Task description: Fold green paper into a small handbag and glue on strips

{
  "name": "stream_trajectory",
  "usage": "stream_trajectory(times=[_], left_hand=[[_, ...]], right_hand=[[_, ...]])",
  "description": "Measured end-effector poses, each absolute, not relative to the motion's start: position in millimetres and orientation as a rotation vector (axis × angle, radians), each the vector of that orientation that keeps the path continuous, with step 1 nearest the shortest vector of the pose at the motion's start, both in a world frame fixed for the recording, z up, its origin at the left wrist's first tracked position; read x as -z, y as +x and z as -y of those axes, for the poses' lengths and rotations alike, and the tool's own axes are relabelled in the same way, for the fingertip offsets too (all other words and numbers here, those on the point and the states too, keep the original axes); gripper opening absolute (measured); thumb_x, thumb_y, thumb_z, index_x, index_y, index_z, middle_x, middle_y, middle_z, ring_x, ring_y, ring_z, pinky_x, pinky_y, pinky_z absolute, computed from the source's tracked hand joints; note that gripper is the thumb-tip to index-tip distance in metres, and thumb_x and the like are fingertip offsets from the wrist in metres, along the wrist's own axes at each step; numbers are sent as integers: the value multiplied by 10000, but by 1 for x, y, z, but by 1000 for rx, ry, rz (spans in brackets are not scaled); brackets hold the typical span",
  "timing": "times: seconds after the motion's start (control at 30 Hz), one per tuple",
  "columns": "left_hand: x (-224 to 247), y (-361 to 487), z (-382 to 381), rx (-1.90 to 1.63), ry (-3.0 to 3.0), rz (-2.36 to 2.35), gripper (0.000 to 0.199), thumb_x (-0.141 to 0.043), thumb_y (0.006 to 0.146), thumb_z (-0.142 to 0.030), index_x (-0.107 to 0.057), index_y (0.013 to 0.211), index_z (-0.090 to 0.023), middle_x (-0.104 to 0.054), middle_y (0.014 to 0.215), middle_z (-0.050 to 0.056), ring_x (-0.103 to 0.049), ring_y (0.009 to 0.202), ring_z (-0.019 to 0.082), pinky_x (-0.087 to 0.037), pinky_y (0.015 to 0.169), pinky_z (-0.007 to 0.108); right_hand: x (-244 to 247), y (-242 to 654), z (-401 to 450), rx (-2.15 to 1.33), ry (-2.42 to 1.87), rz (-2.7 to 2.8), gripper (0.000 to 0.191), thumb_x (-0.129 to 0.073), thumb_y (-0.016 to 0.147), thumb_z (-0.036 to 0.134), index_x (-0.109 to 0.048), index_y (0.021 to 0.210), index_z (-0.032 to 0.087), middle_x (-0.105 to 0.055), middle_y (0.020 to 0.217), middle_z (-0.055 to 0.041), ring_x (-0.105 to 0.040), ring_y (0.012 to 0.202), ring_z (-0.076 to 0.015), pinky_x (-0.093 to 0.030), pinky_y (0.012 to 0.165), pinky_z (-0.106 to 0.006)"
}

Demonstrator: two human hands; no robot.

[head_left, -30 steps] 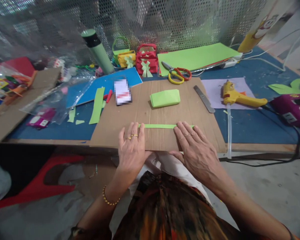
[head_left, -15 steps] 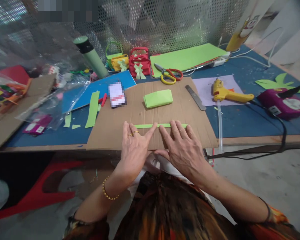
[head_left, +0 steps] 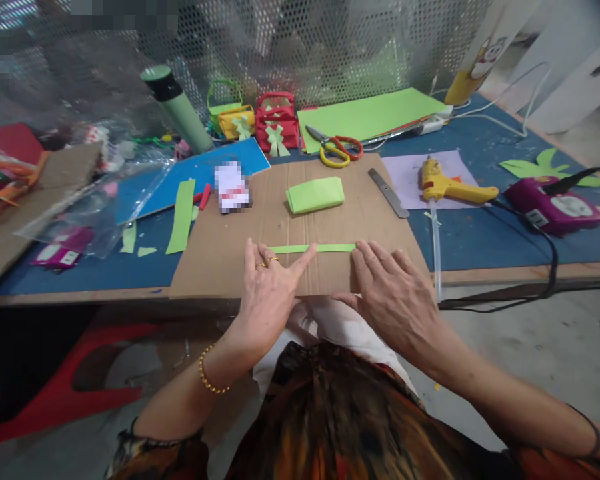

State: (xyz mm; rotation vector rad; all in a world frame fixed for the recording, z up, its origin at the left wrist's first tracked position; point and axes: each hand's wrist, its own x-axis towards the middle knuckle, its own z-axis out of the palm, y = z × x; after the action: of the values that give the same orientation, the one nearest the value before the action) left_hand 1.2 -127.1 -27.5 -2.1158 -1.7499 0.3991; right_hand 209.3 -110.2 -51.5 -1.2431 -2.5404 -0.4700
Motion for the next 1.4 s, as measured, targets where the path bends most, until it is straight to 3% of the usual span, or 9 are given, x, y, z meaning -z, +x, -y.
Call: stream_trajectory(times=[0.13, 0.23, 0.47, 0.57, 0.67, 0.77, 1.07, 1.3, 1.4], left_hand=[[27, 1, 126, -339, -2168, 1775, 932, -804, 880, -546, -346, 1674, -380, -749, 1276, 248, -691, 1289, 434, -359, 1212, 609], [26, 3, 126, -309, -2181, 1805, 947, -811, 828, -630, -428, 1648, -348, -748, 1269, 253, -660, 1321, 456, -354, 1211, 615], [27, 4, 128, -240, -2185, 1811, 767, -753, 944, -478, -449, 1637, -353, -745, 1311, 206, -656, 1335, 422, -359, 1213, 618], [31, 2, 127, -221, -2169, 1807, 623, -656, 1013, -326, -506, 1611, -244, -741, 1317, 234, -649, 1347, 423, -361, 1221, 609], [34, 0, 126, -234, -2148, 1825, 537, -669, 989, -252, -616, 1516, -169, -735, 1308, 275, -647, 1348, 434, -385, 1214, 601], [32, -1, 127, -228, -2142, 1798, 654, -757, 944, -284, -565, 1568, -260, -705, 1366, 275, -675, 1311, 428, -397, 1203, 605], [30, 0, 130, -254, -2125, 1772, 828, -810, 911, -374, -430, 1646, -360, -683, 1391, 271, -680, 1306, 441, -426, 1180, 596], [32, -16, 139, -105, -2085, 1951, 929, -936, 762, -331, -545, 1552, -40, -560, 1504, 383, -505, 1454, 552, -327, 1235, 698], [35, -30, 143, -20, -2058, 1964, 898, -942, 738, -281, -573, 1517, -28, -531, 1545, 367, -413, 1505, 582, -288, 1232, 754]], right_hand=[[35, 212, 113, 496, -1331, 2512, 633, -490, 1068, 530, -712, 1183, -51, -728, 1262, -337, -716, 1141, -426, -522, 1044, -593], [36, 198, 107, 501, -1189, 2473, 733, -461, 1062, 591, -636, 1364, -53, -639, 1438, -345, -620, 1348, -447, -454, 1162, -614], [26, 175, 109, 499, -1126, 2240, 770, -478, 1054, 602, -483, 1553, 16, -443, 1644, -318, -306, 1609, -449, -297, 1278, -660], [22, 171, 115, 475, -972, 2226, 808, -514, 1051, 576, -410, 1598, -9, -401, 1669, -319, -150, 1663, -408, -197, 1323, -646], [43, 164, 106, 214, -792, 2494, 796, -445, 1071, 593, -431, 1597, -4, -417, 1668, -296, -293, 1631, -366, -292, 1312, -583], [68, 166, 92, 38, -976, 2565, 841, -397, 1072, 624, -444, 1580, -45, -447, 1633, -325, -406, 1576, -377, -357, 1276, -582], [70, 218, 99, 265, -1134, 2521, 732, -365, 1109, 540, -520, 1521, -44, -545, 1578, -276, -542, 1474, -392, -440, 1201, -587], [76, 216, 100, 308, -1128, 2512, 766, -324, 1109, 563, -527, 1510, -58, -532, 1588, -280, -539, 1471, -410, -423, 1200, -607], [78, 217, 100, 291, -1128, 2508, 821, -324, 1090, 620, -509, 1531, -47, -524, 1592, -288, -526, 1482, -411, -398, 1216, -611]])
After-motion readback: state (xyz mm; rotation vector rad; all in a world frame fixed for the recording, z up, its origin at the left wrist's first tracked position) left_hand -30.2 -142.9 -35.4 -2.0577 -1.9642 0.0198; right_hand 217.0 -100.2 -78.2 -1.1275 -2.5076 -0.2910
